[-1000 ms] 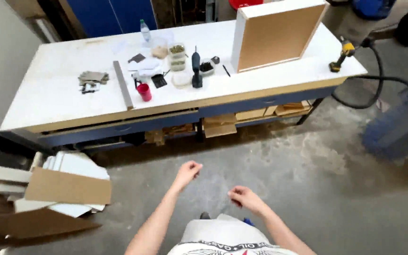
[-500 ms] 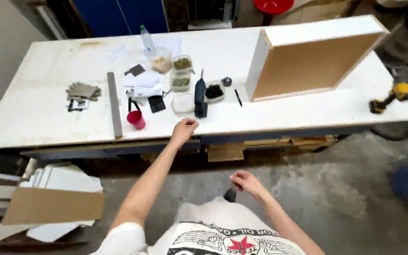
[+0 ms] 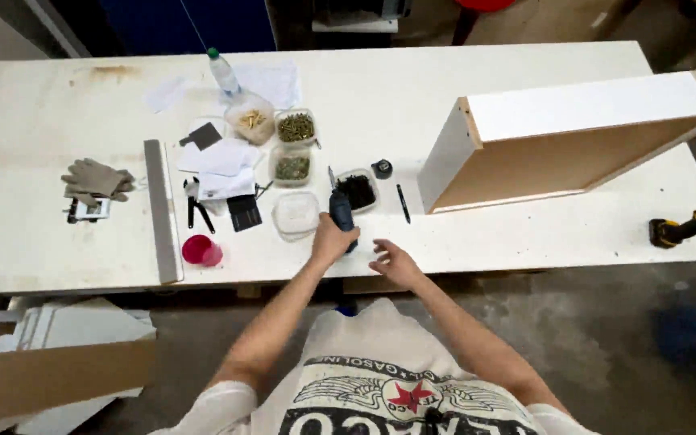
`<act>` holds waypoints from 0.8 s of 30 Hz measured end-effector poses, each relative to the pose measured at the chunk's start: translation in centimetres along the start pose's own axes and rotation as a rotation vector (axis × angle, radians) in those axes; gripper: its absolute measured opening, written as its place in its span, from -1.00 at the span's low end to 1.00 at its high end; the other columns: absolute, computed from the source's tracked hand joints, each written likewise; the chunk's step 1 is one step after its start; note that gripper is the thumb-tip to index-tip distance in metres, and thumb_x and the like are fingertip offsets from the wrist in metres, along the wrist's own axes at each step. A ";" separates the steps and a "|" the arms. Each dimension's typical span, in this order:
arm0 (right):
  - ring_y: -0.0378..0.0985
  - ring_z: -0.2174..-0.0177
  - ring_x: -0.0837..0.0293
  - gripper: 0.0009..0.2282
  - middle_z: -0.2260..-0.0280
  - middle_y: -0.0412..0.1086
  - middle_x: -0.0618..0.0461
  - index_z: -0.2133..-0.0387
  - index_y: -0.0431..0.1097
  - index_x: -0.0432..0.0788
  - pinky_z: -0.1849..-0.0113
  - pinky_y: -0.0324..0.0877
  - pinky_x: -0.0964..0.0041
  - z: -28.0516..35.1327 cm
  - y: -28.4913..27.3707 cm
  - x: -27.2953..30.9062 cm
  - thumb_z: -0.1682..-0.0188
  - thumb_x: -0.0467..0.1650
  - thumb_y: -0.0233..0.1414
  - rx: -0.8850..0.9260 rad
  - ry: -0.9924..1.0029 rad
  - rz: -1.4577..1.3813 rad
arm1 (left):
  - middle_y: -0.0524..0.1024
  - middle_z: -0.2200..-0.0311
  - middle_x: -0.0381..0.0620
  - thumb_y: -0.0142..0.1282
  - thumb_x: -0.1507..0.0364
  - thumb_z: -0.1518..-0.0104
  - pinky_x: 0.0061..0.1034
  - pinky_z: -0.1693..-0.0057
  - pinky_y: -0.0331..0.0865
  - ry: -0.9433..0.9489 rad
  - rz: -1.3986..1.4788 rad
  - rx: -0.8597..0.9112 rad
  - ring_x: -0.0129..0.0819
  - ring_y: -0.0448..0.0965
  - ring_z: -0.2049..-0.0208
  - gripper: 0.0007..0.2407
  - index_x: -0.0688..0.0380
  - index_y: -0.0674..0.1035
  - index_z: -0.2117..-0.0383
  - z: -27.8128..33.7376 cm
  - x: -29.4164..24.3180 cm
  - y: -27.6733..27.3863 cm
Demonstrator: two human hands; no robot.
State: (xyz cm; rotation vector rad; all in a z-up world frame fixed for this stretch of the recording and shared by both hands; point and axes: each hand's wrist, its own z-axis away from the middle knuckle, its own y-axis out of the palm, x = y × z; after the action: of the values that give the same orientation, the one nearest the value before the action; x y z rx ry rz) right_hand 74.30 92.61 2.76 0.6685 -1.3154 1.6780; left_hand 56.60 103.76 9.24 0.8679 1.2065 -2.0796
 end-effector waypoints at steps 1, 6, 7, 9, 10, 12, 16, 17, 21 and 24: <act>0.57 0.02 -0.11 -0.43 -0.02 0.47 -0.17 -0.23 0.27 -0.10 0.01 0.49 0.04 0.2 0.0 1.4 0.09 -0.39 0.26 0.013 0.012 -0.001 | 0.48 0.03 0.40 0.34 0.15 0.06 -0.09 -0.02 0.55 -0.017 0.002 0.006 0.20 0.57 -0.02 -0.29 0.39 0.26 -0.12 1.5 -0.9 0.6; 0.43 -0.10 -0.20 -0.45 -0.05 0.43 -0.23 -0.22 0.26 -0.17 -0.15 0.33 -0.12 -5.3 2.3 -6.7 0.09 -0.45 0.24 -0.128 -0.080 -0.134 | 0.33 -0.08 0.62 0.29 0.08 -0.05 -0.05 -0.12 0.49 0.067 0.171 0.356 0.37 0.42 -0.14 -0.18 0.57 0.16 -0.20 3.9 -5.1 1.0; 0.43 -0.10 -0.20 -0.45 -0.05 0.43 -0.23 -0.22 0.26 -0.17 -0.15 0.33 -0.12 -5.1 1.4 -5.2 0.09 -0.45 0.24 -0.117 -0.074 -0.131 | 0.33 -0.08 0.62 0.29 0.08 -0.05 -0.05 -0.12 0.49 0.057 0.178 0.356 0.37 0.42 -0.14 -0.18 0.57 0.16 -0.20 1.5 -4.5 0.4; 0.54 0.03 -0.24 -0.58 0.10 0.49 -0.30 -0.05 0.36 -0.29 -0.01 0.46 -0.16 -4.0 0.0 -2.1 0.00 -0.28 0.17 -0.230 0.016 0.129 | 0.62 0.20 0.31 0.08 0.07 -0.24 -0.04 0.02 0.52 0.169 -0.004 0.289 0.19 0.64 0.09 -0.51 0.35 0.59 0.03 -2.4 -2.9 -0.8; 0.54 0.03 -0.24 -0.58 0.10 0.49 -0.30 -0.05 0.36 -0.29 -0.01 0.46 -0.16 -3.9 -0.4 -1.8 0.00 -0.28 0.17 -0.223 0.014 0.129 | 0.62 0.20 0.31 0.08 0.07 -0.24 -0.04 0.02 0.52 0.163 -0.003 0.284 0.19 0.64 0.09 -0.51 0.35 0.59 0.03 -6.6 -0.2 -1.4; 0.57 0.08 -0.23 -0.68 0.21 0.52 -0.28 0.10 0.43 -0.27 0.05 0.50 -0.12 -3.5 -1.3 -1.5 0.04 -0.31 0.21 -0.281 0.051 0.144 | 0.65 0.23 0.13 0.04 0.28 -0.24 -0.01 0.02 0.50 0.174 -0.287 -0.017 0.14 0.64 0.09 -0.74 0.13 0.67 0.12 -14.9 5.0 -2.5; 0.62 0.12 0.00 -0.83 0.21 0.58 -0.04 0.18 0.51 -0.12 0.02 0.46 0.11 -5.5 -1.9 -5.7 0.02 -0.37 0.20 -0.319 -0.043 0.059 | 0.62 0.29 0.24 -0.01 0.44 -0.20 0.02 0.02 0.52 0.204 -0.417 -0.124 0.16 0.64 0.15 -0.78 0.29 0.67 0.19 -27.9 11.4 -5.2; 0.61 0.10 -0.09 -0.79 0.20 0.57 -0.14 0.17 0.50 -0.18 0.03 0.47 0.05 -6.1 -2.1 -6.0 0.02 -0.35 0.21 -0.303 0.005 0.037 | 0.61 0.22 0.19 -0.01 0.43 -0.21 -0.06 -0.04 0.51 0.164 -0.515 -0.076 0.08 0.62 0.07 -0.76 0.26 0.65 0.13 -30.5 12.3 -5.1; 0.60 0.10 -0.20 -0.70 0.19 0.55 -0.28 0.15 0.47 -0.29 0.04 0.47 -0.04 -6.5 -3.2 -4.4 0.03 -0.30 0.23 -0.294 0.102 -0.016 | 0.50 0.06 0.18 0.25 0.37 -0.01 -0.04 -0.07 0.53 0.075 -0.709 0.070 0.07 0.59 -0.01 -0.57 0.25 0.58 -0.05 -32.9 11.1 -5.7; 0.60 0.11 -0.24 -0.72 0.18 0.55 -0.31 0.14 0.49 -0.30 0.04 0.49 -0.06 -5.9 -4.7 -0.9 0.01 -0.33 0.19 -0.282 0.111 -0.008 | 0.56 0.47 0.11 0.25 0.44 -0.05 -0.19 0.12 0.61 0.167 -0.834 0.087 -0.04 0.69 0.31 -0.85 0.31 0.70 0.38 -33.3 10.9 -5.4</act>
State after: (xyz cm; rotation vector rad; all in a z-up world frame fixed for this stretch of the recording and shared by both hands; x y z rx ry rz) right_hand 79.46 98.22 2.57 0.4082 -1.4308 1.4642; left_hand 53.98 134.05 -8.97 0.6339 1.7940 -2.7542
